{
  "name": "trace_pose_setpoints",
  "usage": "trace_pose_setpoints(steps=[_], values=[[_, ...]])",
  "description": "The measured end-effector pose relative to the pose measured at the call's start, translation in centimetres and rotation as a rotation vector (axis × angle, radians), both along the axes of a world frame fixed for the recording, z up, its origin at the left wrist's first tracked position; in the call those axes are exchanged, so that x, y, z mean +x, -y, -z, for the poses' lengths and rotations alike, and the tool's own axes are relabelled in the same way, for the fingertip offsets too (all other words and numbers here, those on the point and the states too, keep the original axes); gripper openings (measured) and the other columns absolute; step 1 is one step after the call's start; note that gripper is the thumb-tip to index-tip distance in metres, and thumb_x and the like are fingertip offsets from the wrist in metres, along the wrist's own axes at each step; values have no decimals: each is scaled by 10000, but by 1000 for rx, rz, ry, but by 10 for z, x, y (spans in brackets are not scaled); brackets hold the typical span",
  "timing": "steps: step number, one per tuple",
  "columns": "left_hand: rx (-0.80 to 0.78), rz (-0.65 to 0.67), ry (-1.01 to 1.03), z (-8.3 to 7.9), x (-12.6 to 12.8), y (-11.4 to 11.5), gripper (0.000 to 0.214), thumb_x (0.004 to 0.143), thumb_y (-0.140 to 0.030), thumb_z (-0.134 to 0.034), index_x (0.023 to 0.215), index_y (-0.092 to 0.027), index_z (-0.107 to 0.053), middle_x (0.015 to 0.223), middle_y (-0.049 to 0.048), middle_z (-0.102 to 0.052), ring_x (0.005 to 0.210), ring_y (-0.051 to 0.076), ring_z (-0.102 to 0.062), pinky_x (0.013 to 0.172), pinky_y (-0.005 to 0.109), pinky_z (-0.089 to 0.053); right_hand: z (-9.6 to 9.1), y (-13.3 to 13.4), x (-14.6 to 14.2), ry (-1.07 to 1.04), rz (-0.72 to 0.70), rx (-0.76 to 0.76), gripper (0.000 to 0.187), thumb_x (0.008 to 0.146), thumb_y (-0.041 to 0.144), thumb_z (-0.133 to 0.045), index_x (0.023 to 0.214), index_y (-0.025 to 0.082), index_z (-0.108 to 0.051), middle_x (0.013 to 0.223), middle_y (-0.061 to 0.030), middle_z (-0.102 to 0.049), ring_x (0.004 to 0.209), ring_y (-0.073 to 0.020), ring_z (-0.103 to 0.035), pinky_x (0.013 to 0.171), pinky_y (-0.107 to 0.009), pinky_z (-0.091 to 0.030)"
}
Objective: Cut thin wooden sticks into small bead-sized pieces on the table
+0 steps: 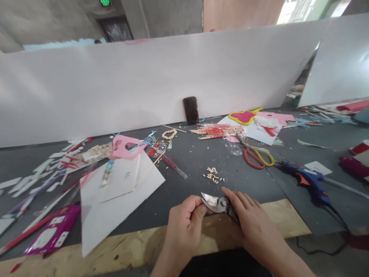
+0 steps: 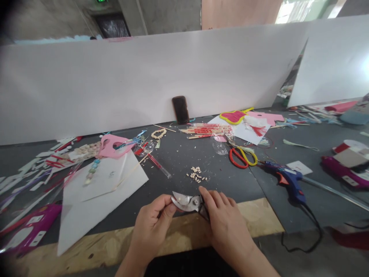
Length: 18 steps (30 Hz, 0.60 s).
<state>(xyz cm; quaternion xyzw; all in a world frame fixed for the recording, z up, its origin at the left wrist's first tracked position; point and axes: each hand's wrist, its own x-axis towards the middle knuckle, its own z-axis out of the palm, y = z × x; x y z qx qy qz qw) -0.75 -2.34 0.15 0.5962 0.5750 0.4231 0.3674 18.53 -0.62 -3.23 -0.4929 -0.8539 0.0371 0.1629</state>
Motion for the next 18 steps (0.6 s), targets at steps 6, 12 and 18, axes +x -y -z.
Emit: trace_pose_setpoints(steps=[6, 12, 18], values=[[0, 104, -36, 0, -6, 0, 301, 916, -288, -438, 800, -166, -687, 629, 8, -637, 563, 116, -539, 524, 196, -360, 2, -1, 1, -8, -10, 15, 599, 746, 64, -404, 1335, 159, -360, 1125, -132, -602, 944, -259, -593, 745, -409, -512], [-26, 102, -8, -1, -6, 0, 297, 918, -290, -435, 785, -167, -671, 666, 22, -674, 596, 127, -584, 549, 193, -397, 4, -6, 2, -6, -30, 20, 584, 730, 21, -359, 1291, 168, -422, 1015, -105, -633, 865, -220, -626, 736, -356, -519], [-11, 3, 106, 0, 0, 1, 227, 861, -310, -512, 801, -165, -676, 666, 16, -677, 610, 138, -606, 549, 185, -427, 2, -7, -1, 22, -4, -6, 621, 675, 1, -348, 1265, 168, -447, 1024, -110, -634, 854, -226, -631, 712, -359, -519]])
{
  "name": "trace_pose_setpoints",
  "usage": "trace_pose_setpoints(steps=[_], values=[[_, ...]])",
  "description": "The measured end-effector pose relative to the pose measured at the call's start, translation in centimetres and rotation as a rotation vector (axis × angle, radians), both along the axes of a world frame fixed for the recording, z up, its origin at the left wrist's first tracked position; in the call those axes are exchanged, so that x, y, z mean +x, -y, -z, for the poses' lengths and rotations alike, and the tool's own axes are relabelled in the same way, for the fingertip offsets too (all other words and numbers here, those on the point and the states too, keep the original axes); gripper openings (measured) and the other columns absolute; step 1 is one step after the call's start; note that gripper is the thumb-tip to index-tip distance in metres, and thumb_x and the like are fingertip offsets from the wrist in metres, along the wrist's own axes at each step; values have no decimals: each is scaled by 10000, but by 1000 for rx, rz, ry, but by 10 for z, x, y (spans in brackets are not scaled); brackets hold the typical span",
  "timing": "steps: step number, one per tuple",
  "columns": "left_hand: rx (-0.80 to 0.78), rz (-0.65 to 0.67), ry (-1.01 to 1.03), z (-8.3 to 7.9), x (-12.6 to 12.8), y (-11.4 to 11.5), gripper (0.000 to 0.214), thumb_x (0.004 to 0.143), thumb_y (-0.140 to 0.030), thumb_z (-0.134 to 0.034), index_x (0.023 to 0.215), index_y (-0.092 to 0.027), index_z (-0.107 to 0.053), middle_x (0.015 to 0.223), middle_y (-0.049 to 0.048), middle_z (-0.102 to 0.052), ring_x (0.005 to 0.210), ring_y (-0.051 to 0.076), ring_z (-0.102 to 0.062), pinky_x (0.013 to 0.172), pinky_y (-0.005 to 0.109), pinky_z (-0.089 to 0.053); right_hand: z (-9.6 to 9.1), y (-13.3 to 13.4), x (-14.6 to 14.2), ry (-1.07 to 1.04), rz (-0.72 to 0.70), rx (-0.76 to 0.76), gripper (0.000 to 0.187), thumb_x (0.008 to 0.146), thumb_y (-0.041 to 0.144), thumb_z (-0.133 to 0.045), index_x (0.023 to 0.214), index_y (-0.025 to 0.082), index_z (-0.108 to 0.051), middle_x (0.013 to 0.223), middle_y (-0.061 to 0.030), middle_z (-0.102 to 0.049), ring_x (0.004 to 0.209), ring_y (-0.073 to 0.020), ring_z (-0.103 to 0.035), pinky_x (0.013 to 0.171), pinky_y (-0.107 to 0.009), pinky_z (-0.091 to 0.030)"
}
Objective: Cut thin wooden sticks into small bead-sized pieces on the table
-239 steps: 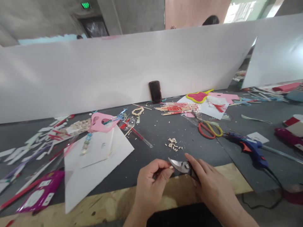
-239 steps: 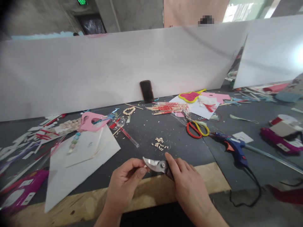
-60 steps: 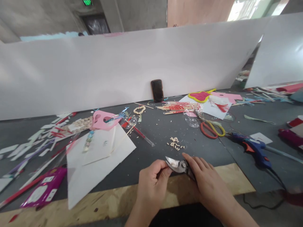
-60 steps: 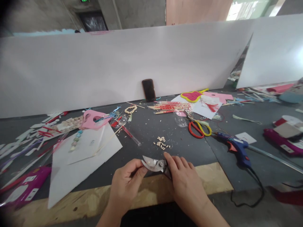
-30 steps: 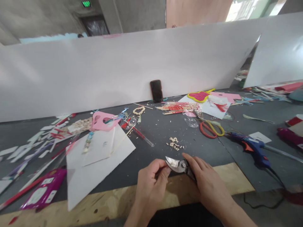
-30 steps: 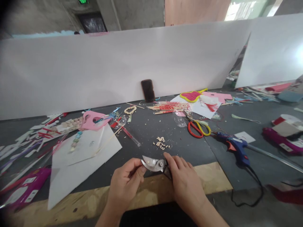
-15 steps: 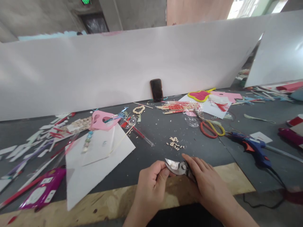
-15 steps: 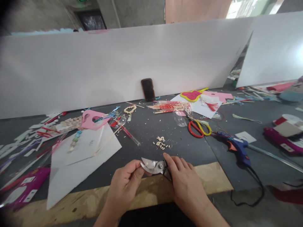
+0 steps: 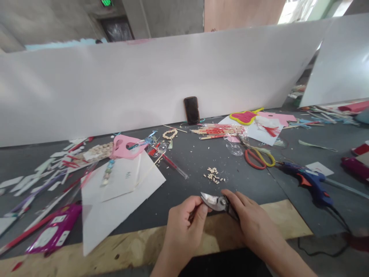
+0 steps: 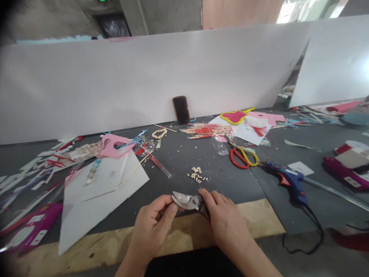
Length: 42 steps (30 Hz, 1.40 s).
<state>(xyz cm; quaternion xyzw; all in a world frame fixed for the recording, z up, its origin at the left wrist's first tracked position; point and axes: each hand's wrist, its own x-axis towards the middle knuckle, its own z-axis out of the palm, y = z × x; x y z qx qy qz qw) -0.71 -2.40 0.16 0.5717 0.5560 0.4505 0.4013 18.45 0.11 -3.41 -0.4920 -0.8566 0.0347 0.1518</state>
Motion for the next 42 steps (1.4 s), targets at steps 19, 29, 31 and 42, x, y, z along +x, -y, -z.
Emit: trace_pose_setpoints(steps=[19, 29, 31, 42], values=[[22, 20, -91, -2, -2, 0, 286, 892, -303, -483, 786, -163, -709, 588, 11, -645, 517, 122, -543, 490, 191, -381, -8, 5, 1, -8, -3, -81, 718, 651, 30, -403, 1353, 174, -368, 1159, -120, -586, 1023, -270, -546, 792, -426, -496], [-40, 140, -94, -6, -9, 1, 334, 923, -314, -434, 846, -155, -718, 648, 37, -652, 556, 125, -536, 434, 186, -318, -5, 4, 3, -40, -28, -58, 613, 732, 43, -406, 1332, 167, -389, 1077, -114, -612, 953, -249, -577, 770, -401, -508], [-51, 136, -95, -7, -8, 1, 335, 920, -319, -437, 834, -158, -718, 598, 27, -627, 572, 136, -549, 456, 189, -340, -4, 3, 4, -58, -44, -62, 610, 721, 33, -398, 1315, 170, -408, 1042, -103, -622, 928, -231, -591, 775, -381, -512], [76, -19, -95, -4, 1, -1, 283, 870, -302, -497, 712, -164, -686, 583, 9, -657, 503, 121, -546, 501, 195, -392, -16, 1, 4, -148, -82, -263, 563, 731, 51, -417, 1278, 177, -464, 1094, -113, -632, 1000, -223, -599, 845, -375, -496]])
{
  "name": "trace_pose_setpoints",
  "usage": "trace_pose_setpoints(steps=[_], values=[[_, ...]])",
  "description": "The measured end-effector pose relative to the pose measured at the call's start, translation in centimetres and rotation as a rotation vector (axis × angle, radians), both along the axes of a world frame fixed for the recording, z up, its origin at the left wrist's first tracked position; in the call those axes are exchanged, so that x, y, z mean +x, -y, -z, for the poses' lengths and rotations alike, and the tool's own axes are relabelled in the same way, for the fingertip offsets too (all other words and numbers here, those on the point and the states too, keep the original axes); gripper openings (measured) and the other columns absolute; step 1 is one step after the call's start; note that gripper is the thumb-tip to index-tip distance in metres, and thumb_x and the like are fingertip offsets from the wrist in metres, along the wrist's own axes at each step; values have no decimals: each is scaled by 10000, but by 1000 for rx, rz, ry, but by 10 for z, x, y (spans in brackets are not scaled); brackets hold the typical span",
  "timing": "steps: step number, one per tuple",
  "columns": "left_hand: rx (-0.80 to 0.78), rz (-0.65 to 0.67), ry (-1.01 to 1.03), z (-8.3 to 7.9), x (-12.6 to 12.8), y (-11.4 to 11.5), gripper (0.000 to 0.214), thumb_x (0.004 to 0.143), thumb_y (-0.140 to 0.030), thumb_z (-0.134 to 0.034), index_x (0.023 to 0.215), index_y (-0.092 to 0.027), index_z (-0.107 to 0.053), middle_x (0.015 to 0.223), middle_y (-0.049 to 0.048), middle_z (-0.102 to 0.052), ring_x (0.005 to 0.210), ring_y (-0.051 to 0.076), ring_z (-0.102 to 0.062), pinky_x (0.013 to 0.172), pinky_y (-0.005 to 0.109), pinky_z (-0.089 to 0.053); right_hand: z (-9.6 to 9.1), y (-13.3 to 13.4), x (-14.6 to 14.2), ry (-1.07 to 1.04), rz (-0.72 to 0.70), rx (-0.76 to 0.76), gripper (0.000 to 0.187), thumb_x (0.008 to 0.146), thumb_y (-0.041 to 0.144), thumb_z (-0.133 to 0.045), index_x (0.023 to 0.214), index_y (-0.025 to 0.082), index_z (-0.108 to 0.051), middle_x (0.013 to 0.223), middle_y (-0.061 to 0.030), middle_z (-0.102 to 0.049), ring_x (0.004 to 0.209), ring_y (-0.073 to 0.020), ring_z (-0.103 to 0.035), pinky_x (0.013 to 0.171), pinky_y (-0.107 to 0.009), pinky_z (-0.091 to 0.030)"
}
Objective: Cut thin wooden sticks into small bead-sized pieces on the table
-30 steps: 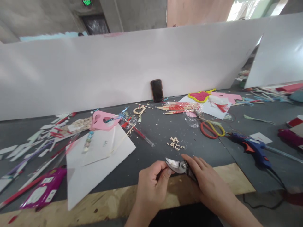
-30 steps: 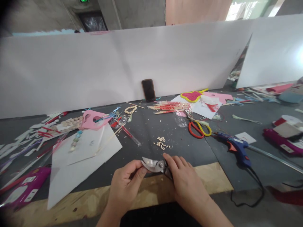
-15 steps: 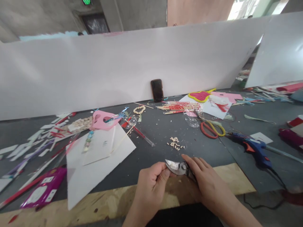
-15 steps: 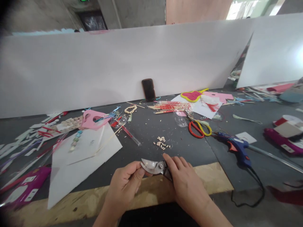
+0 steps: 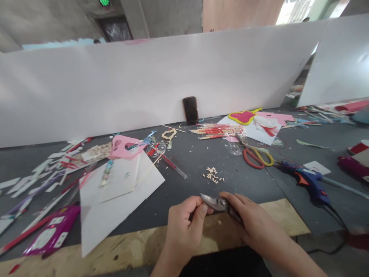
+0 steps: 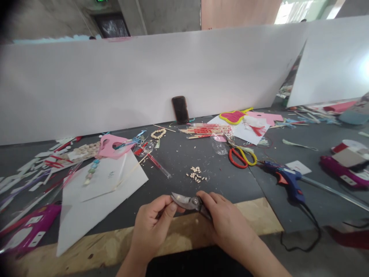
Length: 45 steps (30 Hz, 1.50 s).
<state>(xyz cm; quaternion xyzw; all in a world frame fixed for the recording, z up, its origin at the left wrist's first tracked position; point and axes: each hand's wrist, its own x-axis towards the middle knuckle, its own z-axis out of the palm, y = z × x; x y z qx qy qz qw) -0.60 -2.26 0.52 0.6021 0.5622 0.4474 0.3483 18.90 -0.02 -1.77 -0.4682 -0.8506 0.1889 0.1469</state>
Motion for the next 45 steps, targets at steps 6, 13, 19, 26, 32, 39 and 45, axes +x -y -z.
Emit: trace_pose_setpoints(steps=[6, 13, 19, 26, 32, 39, 45], values=[[52, 9, -37, -7, -1, -3, 286, 875, -311, -496, 715, -166, -684, 580, 9, -660, 475, 110, -522, 477, 195, -372, -14, 2, 0, -103, -42, -95, 499, 808, 86, -401, 1288, 214, -450, 1179, -94, -620, 1058, -188, -597, 877, -318, -479], [49, 19, -8, -6, -2, -6, 269, 876, -296, -490, 730, -169, -677, 637, 14, -699, 543, 124, -581, 532, 195, -402, -22, -2, 0, -144, -97, -204, 441, 870, 130, -396, 1288, 243, -478, 1087, -56, -668, 986, -174, -628, 798, -274, -498], [38, 10, -22, -5, -2, -7, 323, 882, -357, -472, 731, -166, -683, 629, 25, -695, 516, 128, -552, 508, 208, -385, -25, -4, 0, -128, -93, -225, 410, 889, 159, -401, 1269, 262, -515, 1026, -37, -692, 930, -175, -646, 742, -264, -508], [-21, -13, 34, -1, 0, -8, 280, 856, -364, -516, 758, -152, -668, 494, -25, -536, 441, 94, -445, 439, 182, -322, -9, -3, 0, -58, -2, -32, 556, 773, 73, -406, 1317, 182, -436, 1213, -107, -595, 1104, -210, -557, 919, -371, -464], [-82, 13, 65, 0, 1, -7, 319, 883, -361, -486, 743, -148, -678, 428, -46, -451, 397, 84, -429, 436, 176, -328, 6, -2, 1, 108, 91, 146, 588, 789, 89, -397, 1372, 154, -359, 1158, -137, -581, 1026, -283, -543, 811, -472, -492], [-90, 178, 31, 1, -5, -9, 365, 916, -347, -429, 803, -144, -711, 495, -20, -495, 427, 90, -349, 418, 201, -259, 5, -1, 1, 162, 80, 218, 646, 739, 48, -391, 1377, 141, -346, 1130, -135, -593, 993, -280, -553, 779, -446, -506], [-95, 160, -25, -2, -5, -10, 327, 906, -297, -444, 762, -148, -697, 564, 3, -590, 455, 91, -406, 447, 201, -283, 9, -3, 3, 143, 47, 189, 622, 676, 12, -372, 1279, 131, -468, 1038, -120, -645, 934, -234, -615, 788, -377, -522]])
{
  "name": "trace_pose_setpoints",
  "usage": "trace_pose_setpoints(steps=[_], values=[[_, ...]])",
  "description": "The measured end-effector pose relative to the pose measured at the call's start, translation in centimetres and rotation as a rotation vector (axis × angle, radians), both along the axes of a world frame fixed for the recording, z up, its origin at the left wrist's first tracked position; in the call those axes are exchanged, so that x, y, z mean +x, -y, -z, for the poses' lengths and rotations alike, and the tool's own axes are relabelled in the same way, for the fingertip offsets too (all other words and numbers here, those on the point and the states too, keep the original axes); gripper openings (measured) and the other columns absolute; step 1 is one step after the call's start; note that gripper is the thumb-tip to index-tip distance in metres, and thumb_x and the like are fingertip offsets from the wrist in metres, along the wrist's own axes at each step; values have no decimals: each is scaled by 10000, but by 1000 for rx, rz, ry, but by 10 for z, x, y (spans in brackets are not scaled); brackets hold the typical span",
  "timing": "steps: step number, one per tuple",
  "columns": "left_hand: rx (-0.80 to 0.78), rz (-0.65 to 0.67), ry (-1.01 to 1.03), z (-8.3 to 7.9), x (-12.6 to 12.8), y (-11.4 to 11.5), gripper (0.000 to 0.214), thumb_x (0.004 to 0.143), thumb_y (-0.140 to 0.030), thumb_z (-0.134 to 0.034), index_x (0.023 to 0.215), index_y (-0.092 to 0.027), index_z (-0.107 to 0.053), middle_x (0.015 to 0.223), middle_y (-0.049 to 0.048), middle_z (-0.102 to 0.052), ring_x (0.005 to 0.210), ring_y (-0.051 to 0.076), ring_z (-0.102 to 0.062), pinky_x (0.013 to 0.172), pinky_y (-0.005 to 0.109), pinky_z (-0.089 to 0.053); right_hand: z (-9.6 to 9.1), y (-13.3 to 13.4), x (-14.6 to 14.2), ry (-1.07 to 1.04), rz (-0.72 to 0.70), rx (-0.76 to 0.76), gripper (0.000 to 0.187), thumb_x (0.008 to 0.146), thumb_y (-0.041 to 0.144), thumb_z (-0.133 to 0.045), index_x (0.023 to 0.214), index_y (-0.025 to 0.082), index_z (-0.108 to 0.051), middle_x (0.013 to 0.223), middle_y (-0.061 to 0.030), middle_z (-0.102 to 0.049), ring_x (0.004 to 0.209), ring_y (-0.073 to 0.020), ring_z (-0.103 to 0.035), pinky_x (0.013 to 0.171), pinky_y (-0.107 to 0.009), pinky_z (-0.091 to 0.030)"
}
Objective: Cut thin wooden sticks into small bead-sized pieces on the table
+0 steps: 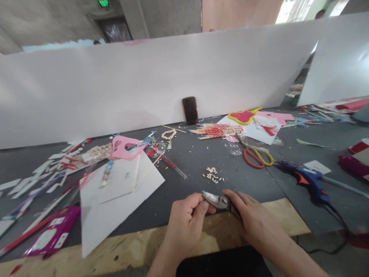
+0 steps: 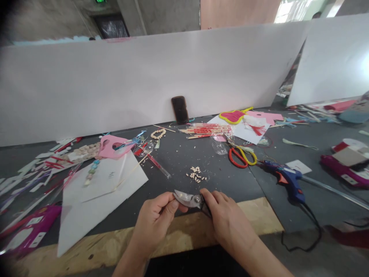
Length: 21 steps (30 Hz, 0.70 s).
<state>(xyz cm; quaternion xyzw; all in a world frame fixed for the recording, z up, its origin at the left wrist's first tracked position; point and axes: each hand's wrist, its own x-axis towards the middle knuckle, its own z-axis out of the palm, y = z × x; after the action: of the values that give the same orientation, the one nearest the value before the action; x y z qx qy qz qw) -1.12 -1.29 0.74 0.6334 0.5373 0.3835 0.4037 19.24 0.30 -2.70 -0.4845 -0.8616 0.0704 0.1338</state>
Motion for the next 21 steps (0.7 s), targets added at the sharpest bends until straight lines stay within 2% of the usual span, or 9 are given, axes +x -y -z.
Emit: trace_pose_setpoints(steps=[5, 11, 17, 19, 21], values=[[62, -69, 15, 2, 5, 1, 294, 885, -277, -469, 726, -155, -685, 575, 0, -629, 454, 91, -454, 456, 199, -310, -7, 3, 0, -84, -35, -111, 579, 681, 48, -406, 1247, 129, -498, 1094, -127, -654, 978, -224, -625, 831, -352, -515], [135, -105, 2, 6, 8, 0, 292, 886, -295, -469, 725, -162, -673, 592, 7, -658, 492, 108, -516, 492, 200, -363, -20, 1, 1, -176, -74, -230, 638, 637, 19, -402, 1249, 168, -500, 1167, -101, -645, 1030, -192, -620, 860, -306, -495], [148, -93, -8, 7, 8, -2, 295, 887, -293, -461, 710, -164, -658, 617, 18, -674, 518, 118, -537, 509, 207, -372, -29, -5, 4, -208, -101, -344, 512, 746, 48, -409, 1215, 215, -528, 1144, -52, -662, 1013, -146, -623, 854, -246, -473], [140, -80, -24, 5, 7, -3, 295, 887, -297, -463, 714, -163, -661, 587, 13, -649, 493, 112, -504, 496, 207, -357, -30, -6, 4, -209, -114, -366, 425, 827, 107, -405, 1213, 231, -533, 1119, -36, -671, 987, -134, -629, 833, -231, -476], [105, -61, -27, 4, 5, -5, 298, 889, -309, -465, 727, -161, -667, 562, 6, -619, 475, 105, -464, 479, 207, -335, -27, -6, 4, -190, -107, -352, 436, 836, 107, -406, 1243, 221, -515, 1127, -42, -663, 1003, -138, -619, 842, -237, -474]])
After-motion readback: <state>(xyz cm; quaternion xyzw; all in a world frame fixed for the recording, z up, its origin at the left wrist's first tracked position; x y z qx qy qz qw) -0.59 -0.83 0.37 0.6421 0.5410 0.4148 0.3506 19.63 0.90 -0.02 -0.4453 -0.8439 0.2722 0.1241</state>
